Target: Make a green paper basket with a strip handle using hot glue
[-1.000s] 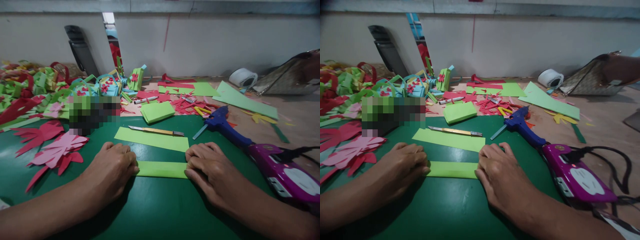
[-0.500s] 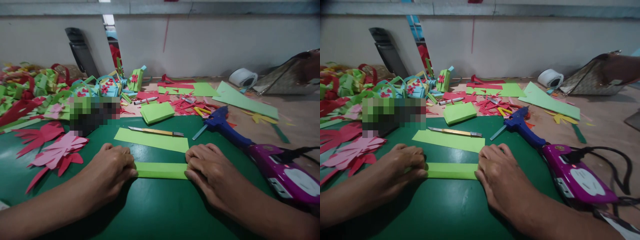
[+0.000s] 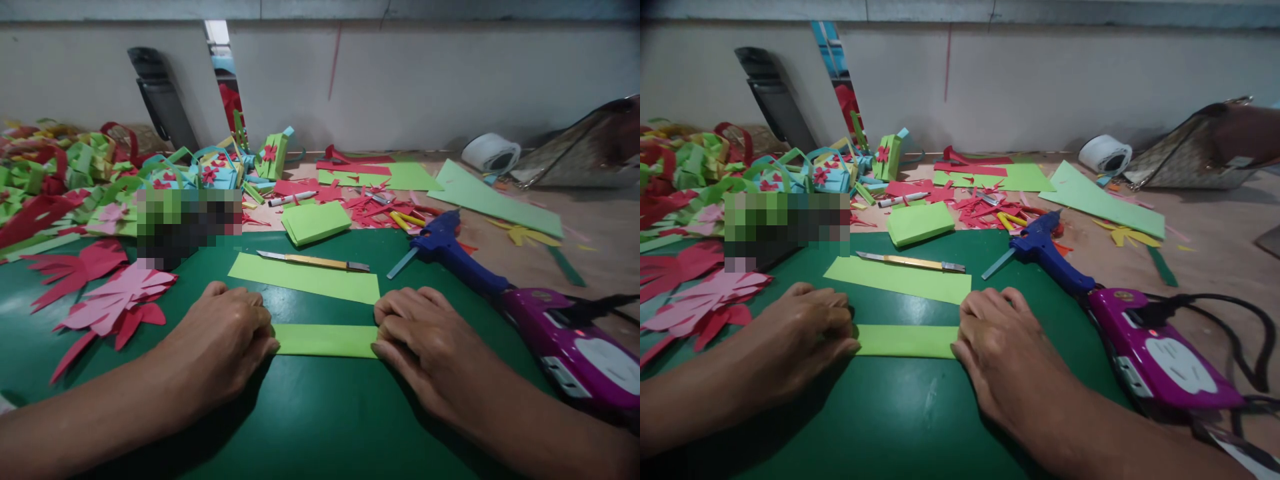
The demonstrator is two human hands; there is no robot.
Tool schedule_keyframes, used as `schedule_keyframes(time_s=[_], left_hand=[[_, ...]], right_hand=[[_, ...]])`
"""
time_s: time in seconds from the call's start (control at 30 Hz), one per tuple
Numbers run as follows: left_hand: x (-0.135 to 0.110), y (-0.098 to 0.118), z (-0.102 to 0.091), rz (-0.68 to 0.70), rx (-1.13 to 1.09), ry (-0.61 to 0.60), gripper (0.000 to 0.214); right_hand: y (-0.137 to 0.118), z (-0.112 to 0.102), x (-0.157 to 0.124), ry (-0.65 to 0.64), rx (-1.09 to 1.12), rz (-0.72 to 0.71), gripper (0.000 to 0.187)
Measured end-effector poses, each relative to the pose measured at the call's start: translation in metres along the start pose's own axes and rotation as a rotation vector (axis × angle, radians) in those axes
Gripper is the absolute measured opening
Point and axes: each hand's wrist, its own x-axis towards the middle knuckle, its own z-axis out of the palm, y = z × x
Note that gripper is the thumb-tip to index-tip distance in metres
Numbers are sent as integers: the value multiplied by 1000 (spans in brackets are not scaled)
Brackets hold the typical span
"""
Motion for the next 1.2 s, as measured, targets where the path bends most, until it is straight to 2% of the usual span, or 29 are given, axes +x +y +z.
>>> schedule_keyframes(time_s=[0.17, 0.33, 0.43, 0.5, 0.63, 0.77, 0.9, 1.03, 1.1, 1.2], left_hand=[[1, 3, -5, 6, -8, -38, 22], [1, 2, -3, -28, -25, -10, 21], [1, -3, 2, 46, -33, 22, 23], [0, -4, 4, 81, -37, 51, 23], [-3, -3, 6, 67, -42, 115, 25], [-3, -2, 6, 92, -38, 129, 26], [-2, -4, 7, 96, -33, 118, 27], [-2, -9, 10, 111, -33, 136, 19], [-3, -11, 11, 122, 3, 140, 15], [-3, -11, 9, 212, 123, 160, 19]], right_hand=[[0, -3, -2, -32, 17, 42, 20], [0, -12, -4, -149, 21, 106, 19], [-2, -17, -2, -181, 11, 137, 19], [-4, -18, -2, -189, 5, 140, 19], [-5, -18, -1, -174, -22, 134, 20], [-5, -16, -2, -156, -48, 121, 20], [-4, -14, -3, -109, -68, 93, 22], [-2, -15, -3, -81, -101, 61, 14], [-1, -16, -4, -43, -151, -9, 11], [-3, -17, -5, -2, -248, -204, 30]])
